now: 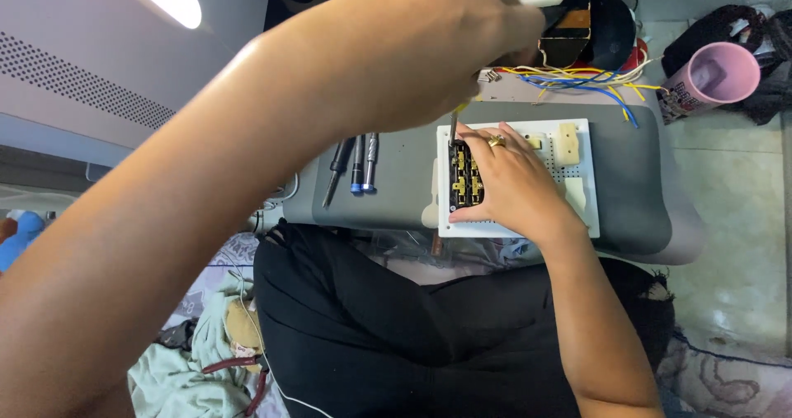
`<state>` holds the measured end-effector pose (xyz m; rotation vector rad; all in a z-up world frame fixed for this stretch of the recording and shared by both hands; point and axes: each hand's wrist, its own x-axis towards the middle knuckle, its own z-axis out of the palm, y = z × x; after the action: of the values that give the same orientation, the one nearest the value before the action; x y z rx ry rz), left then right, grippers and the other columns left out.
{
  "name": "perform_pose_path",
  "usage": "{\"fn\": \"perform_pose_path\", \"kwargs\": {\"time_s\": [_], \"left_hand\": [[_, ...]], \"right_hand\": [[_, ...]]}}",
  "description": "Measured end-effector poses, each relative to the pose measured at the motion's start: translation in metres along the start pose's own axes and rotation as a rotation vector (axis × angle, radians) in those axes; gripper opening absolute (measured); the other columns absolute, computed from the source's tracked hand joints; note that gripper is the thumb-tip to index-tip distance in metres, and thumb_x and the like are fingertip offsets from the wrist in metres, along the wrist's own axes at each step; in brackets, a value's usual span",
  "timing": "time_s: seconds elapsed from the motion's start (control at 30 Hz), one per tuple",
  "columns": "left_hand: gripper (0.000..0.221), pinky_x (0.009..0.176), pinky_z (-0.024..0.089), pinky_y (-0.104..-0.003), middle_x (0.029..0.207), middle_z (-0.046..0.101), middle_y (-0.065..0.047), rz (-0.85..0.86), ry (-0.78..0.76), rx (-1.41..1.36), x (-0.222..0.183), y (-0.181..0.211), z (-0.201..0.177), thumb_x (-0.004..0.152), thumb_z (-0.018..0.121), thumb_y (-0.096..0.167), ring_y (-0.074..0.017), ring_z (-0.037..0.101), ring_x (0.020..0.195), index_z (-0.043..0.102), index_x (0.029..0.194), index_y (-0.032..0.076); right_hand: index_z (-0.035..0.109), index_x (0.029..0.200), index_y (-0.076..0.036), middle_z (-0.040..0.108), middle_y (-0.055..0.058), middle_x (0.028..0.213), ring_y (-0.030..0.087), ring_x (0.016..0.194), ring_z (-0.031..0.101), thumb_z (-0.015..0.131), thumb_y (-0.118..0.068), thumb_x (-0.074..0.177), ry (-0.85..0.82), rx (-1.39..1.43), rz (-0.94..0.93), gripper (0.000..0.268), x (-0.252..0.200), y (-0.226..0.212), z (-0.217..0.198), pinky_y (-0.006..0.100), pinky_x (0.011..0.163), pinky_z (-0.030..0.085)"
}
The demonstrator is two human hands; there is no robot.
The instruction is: Assembling electrical components onto a mounting board using a screwdriver
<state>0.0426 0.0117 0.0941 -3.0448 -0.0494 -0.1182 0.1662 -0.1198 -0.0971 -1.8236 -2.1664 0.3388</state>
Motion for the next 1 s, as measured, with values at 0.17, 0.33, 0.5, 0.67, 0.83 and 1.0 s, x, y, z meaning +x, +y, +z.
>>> {"fn": "perform_pose_path", "kwargs": {"time_s": [0.17,0.33,0.5,0.67,0.83,1.0], "left_hand": [[0.044,0.054,0.043,-0.030,0.083,0.060,-0.003,-0.029,0.045,0.496,-0.005,0.000,0.011,0.097,0.059,0.058,-0.0157,0.057,0.075,0.058,0.104,0.014],[0.016,0.054,0.034,-0.031,0.075,0.055,0.004,0.028,-0.085,0.474,-0.005,0.004,-0.002,0.098,0.056,0.023,-0.0155,0.051,0.063,0.062,0.083,0.020],[0.037,0.055,0.045,-0.045,0.102,0.056,-0.010,-0.013,-0.180,-0.245,-0.003,0.002,-0.006,0.081,0.054,-0.002,-0.0320,0.057,0.086,0.064,0.116,0.007],[0.030,0.048,0.045,-0.027,0.069,0.063,0.001,0.003,-0.009,0.436,-0.005,0.002,0.011,0.096,0.066,0.042,-0.0117,0.062,0.061,0.062,0.102,0.013],[0.031,0.040,0.038,-0.039,0.084,0.062,-0.008,-0.005,-0.186,-0.059,0.001,0.010,-0.011,0.080,0.057,0.009,-0.0240,0.055,0.061,0.059,0.111,0.006],[0.044,0.046,0.031,-0.023,0.059,0.045,0.011,-0.036,0.191,0.741,-0.005,0.005,0.006,0.106,0.058,0.058,-0.0065,0.045,0.059,0.058,0.074,0.029]], "right_hand": [[0.043,0.135,-0.002,0.052,0.013,0.140,0.030,0.124,0.050,0.092,-0.061,0.044,0.018,-0.018,-0.022,0.119,0.000,-0.001,-0.001,0.044,0.115,0.027],[0.038,0.141,-0.002,0.049,0.015,0.140,0.035,0.126,0.047,0.091,-0.061,0.048,-0.026,0.013,0.015,0.122,-0.001,-0.001,-0.001,0.045,0.116,0.024],[0.043,0.134,-0.002,0.049,0.015,0.142,0.038,0.125,0.047,0.092,-0.062,0.045,-0.027,0.008,0.014,0.118,0.000,-0.001,-0.001,0.044,0.117,0.023],[0.041,0.137,-0.001,0.046,0.013,0.145,0.035,0.128,0.045,0.092,-0.058,0.047,-0.039,0.043,0.032,0.119,0.000,-0.002,-0.003,0.044,0.117,0.021],[0.042,0.135,-0.001,0.050,0.012,0.141,0.033,0.123,0.050,0.091,-0.062,0.045,-0.019,0.000,0.011,0.119,-0.001,0.000,0.000,0.043,0.117,0.022],[0.038,0.142,-0.003,0.047,0.012,0.144,0.032,0.127,0.046,0.092,-0.057,0.047,-0.017,0.030,0.009,0.122,0.001,-0.003,-0.003,0.044,0.117,0.022]]}}
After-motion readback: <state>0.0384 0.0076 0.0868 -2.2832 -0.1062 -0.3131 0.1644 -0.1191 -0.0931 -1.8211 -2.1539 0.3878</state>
